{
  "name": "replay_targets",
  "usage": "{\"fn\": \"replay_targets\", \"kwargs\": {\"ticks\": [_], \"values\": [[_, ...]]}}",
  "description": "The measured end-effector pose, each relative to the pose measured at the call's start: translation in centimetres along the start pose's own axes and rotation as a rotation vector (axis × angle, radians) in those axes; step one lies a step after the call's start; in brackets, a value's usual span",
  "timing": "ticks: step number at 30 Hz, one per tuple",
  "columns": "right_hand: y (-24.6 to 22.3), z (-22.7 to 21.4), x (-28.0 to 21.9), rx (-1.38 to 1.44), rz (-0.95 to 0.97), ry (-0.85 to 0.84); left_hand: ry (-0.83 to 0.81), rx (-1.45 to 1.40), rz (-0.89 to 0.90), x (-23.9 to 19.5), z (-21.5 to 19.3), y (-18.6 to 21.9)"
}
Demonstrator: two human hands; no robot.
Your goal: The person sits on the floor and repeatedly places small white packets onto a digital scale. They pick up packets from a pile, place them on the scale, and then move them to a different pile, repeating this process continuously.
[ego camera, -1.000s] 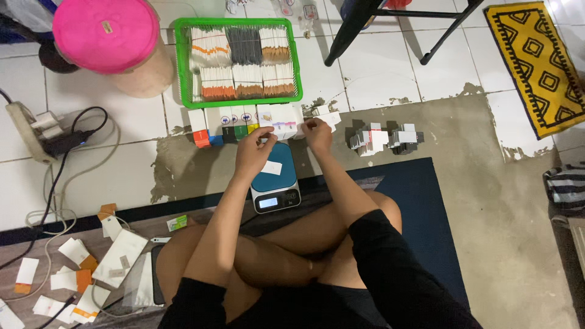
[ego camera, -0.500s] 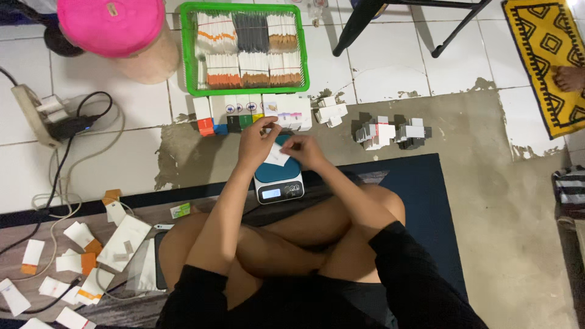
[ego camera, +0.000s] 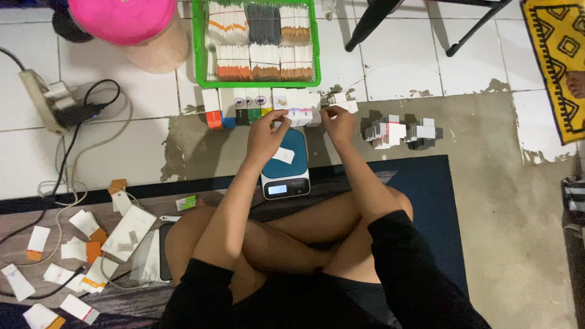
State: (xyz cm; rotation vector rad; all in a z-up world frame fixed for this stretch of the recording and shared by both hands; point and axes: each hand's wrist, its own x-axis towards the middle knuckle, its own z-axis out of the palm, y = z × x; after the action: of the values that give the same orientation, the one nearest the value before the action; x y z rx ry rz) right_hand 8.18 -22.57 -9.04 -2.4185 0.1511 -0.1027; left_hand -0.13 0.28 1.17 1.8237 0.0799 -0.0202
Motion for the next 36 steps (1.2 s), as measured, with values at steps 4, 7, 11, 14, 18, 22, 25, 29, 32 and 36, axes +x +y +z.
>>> {"fn": "replay_targets", "kwargs": {"ticks": [4, 7, 11, 14, 18, 22, 25, 29, 32, 36], "values": [[1.7, 2.3, 1.1, -0.086, -0.011, -0.065, 0.009, 0.008, -0.019, 0.2, -0.2, -0.2], [-1.7, 1.0, -0.3, -0.236, 0.001, -0.086, 0.017, 0.0, -0.001, 0.4, 0.0, -0.4], [-3.6, 0.0, -1.5, -0.165, 0.035, -0.046, 0.016, 0.021, -0.001, 0.3, 0.0, -0.3], [-3.2, 0.5, -1.5, -0.169, 0.05, -0.027, 0.008, 0.016, -0.023, 0.3, 0.0, -0.1], [-3.7, 0.4, -2.0, -0.187, 0.035, -0.004, -0.002, 0.017, -0.044, 0.6, 0.2, -0.5], [-3.4, 0.5, -1.9, -0.128, 0.026, 0.014, -0.009, 0.005, -0.031, 0.2, -0.1, 0.3], [-3.4, 0.7, -1.9, -0.119, -0.005, 0.041, -0.014, 0.029, -0.019, 0.3, 0.0, 0.2], [-2.2, 0.9, -1.3, 0.024, 0.091, 0.06, -0.02, 0.008, -0.002, 0.0, -0.2, 0.5], [0.7, 1.5, -0.2, 0.177, 0.163, 0.112, -0.016, 0.003, -0.001, -0.1, -0.3, 0.3], [4.1, 1.9, 0.4, 0.61, 0.097, 0.143, -0.001, 0.016, 0.014, -0.1, -0.4, 0.4]]}}
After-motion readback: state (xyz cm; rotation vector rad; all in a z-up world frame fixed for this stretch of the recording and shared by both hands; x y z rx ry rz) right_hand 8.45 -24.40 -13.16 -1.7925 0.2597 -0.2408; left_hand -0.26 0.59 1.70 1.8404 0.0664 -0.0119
